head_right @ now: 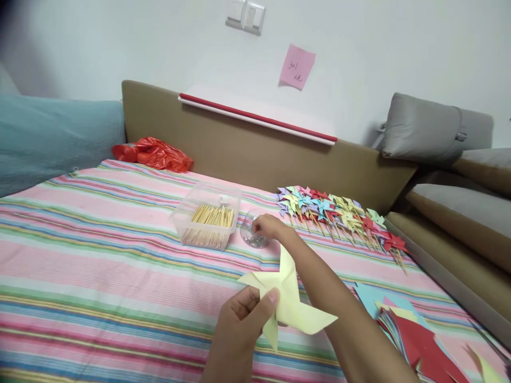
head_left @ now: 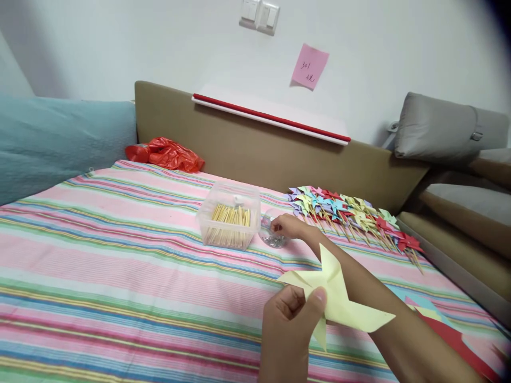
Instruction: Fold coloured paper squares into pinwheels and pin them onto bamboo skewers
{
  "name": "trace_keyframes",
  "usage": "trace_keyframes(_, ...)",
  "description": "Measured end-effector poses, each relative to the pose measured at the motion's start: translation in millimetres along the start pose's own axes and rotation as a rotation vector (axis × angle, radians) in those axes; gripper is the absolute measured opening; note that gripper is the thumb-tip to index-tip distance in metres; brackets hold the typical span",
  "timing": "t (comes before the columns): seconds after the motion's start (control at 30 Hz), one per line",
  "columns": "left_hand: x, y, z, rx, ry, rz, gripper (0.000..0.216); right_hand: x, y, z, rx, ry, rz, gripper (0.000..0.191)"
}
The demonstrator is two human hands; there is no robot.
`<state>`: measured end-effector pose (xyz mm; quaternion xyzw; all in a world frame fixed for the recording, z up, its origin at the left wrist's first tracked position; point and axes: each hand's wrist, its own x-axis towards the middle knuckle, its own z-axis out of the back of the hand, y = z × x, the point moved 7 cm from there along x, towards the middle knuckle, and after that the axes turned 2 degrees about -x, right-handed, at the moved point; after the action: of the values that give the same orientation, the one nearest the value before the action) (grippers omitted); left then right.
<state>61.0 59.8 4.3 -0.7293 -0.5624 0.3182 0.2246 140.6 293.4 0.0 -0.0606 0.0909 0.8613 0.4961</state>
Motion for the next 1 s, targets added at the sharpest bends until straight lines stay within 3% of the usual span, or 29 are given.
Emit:
trace_keyframes(0.2,-3,1,-6,-0.04,0.001,0.016,0.049,8,-4,-12,-0.03,0.075,-0.019,0.023)
trace_keyframes(0.57,1,4,-5,-0.06,0.003,0.006,0.048,16,-20,-24,0.022,0.075,0.037,0.024)
trace_keyframes(1.0,1,3,-7,-0.057,0.014,0.009,0.048,8,-6,-18,0.051,0.08,0.128,0.023)
